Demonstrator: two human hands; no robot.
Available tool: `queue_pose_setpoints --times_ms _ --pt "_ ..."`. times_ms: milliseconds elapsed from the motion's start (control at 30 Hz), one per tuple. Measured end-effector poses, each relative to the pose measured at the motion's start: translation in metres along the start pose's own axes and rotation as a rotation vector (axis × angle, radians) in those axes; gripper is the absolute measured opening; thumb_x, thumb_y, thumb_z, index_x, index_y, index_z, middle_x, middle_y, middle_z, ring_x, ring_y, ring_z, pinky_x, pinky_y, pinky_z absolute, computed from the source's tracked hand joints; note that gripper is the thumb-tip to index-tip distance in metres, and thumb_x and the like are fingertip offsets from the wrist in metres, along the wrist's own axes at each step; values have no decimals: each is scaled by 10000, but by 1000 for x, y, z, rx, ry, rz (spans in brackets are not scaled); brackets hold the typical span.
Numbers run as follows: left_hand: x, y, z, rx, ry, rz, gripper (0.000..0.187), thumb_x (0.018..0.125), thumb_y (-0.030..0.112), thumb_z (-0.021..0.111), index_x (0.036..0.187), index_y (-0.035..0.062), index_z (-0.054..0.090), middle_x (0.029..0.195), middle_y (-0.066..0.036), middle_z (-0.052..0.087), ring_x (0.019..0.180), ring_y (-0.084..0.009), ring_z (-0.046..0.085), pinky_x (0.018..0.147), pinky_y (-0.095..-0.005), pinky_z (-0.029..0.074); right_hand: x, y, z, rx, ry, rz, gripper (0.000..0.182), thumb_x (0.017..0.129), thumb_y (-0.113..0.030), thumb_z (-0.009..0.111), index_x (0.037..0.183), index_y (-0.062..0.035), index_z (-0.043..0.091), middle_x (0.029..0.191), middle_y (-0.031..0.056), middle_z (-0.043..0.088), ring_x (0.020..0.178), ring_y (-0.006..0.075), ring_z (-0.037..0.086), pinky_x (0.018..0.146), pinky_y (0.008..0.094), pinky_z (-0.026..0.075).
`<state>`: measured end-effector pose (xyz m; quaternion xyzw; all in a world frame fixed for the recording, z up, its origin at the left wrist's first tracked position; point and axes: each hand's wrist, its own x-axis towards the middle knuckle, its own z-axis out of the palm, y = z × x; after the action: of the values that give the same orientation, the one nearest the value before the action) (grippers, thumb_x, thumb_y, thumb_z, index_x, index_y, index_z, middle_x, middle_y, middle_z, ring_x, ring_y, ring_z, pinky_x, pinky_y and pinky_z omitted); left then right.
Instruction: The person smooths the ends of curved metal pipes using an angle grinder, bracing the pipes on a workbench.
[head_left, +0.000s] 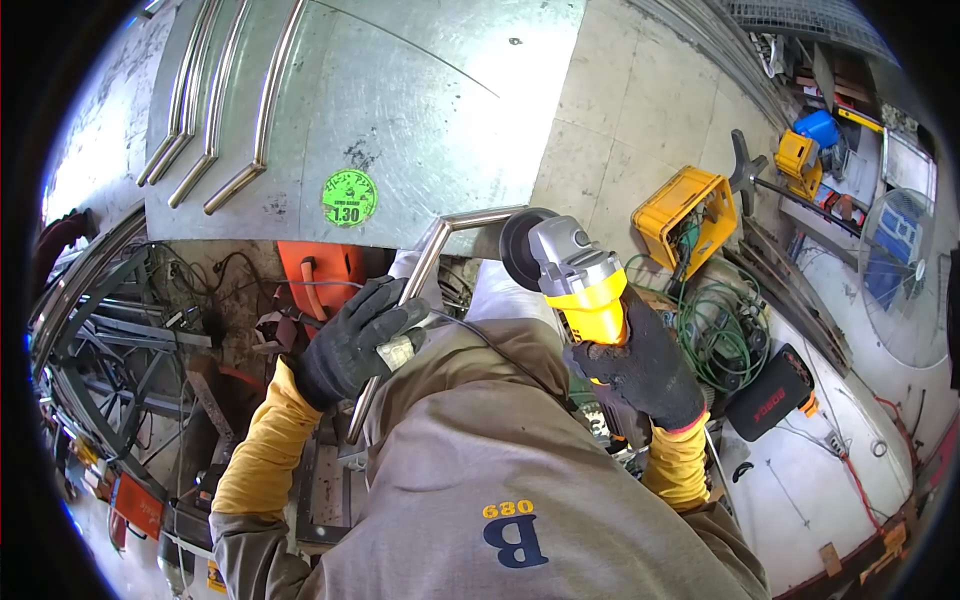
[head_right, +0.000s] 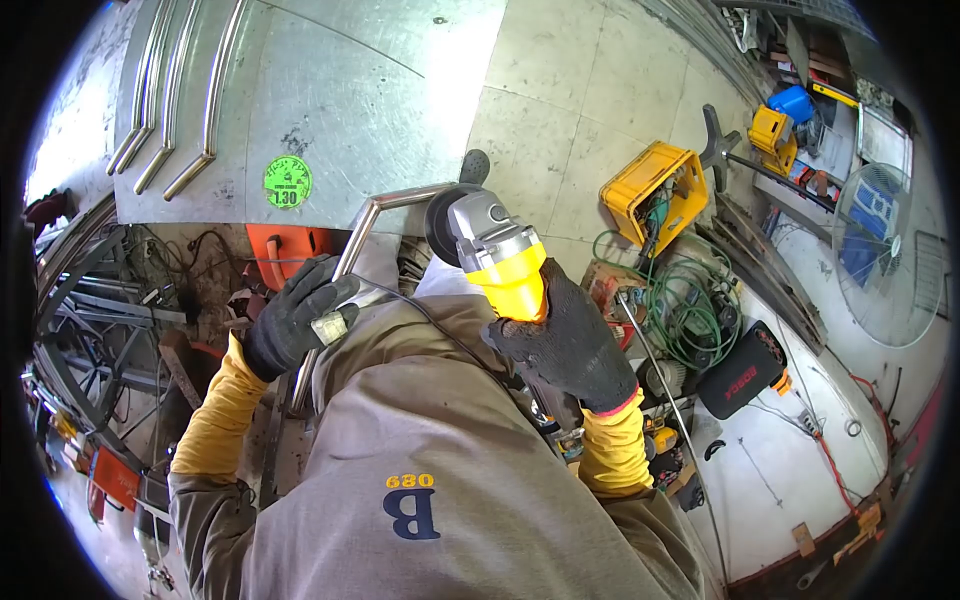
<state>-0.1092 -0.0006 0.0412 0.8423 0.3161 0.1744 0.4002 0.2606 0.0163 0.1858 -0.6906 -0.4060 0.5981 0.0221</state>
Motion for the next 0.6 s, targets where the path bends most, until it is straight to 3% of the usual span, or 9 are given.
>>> queue_pose_setpoints --times_ms 67,233,333,400,567,600 --pt "-1 0 0 -47 4 -55 338 905 110 878 1227 102 776 1417 -136 694 1397 -429 627 1174 -548 535 -2 0 1 14 -9 -17 632 891 -247 893 1402 -18 601 1153 122 746 995 251 711 917 413 577" --pt "-2 -3 1 39 -8 48 344 904 104 878 1231 115 771 1439 -152 677 1380 -426 637 1161 -542 541 -5 3 2 43 8 -62 648 894 -207 883 1440 -17 591 1164 99 745 995 202 697 921 386 578" --pt "2 3 0 -48 16 -55 328 895 94 882 1199 130 767 1420 -152 689 1381 -427 640 1161 -551 546 0 1 -2 122 -42 21 652 895 -210 882 1447 -15 594 1172 91 745 994 178 686 926 373 577" --pt "1 1 -1 -22 19 -7 322 889 90 885 1185 131 764 1415 -152 693 1377 -429 644 1159 -554 549 2 -1 -2 94 -33 25 643 894 -210 883 1441 -21 602 1171 82 748 999 172 686 928 370 577" --pt "-1 0 -7 7 29 90 325 872 75 892 1164 121 756 1414 -156 700 1363 -434 653 1145 -561 559 -5 13 4 40 7 -14 636 888 -245 897 1417 -35 613 1159 109 761 991 232 726 909 400 589" --pt "-4 0 -7 -4 10 83 317 863 98 871 1161 122 765 1458 -167 679 1409 -428 623 1191 -580 516 -5 18 5 -12 30 -37 636 886 -260 902 1409 -40 614 1154 125 764 989 257 739 901 412 593"
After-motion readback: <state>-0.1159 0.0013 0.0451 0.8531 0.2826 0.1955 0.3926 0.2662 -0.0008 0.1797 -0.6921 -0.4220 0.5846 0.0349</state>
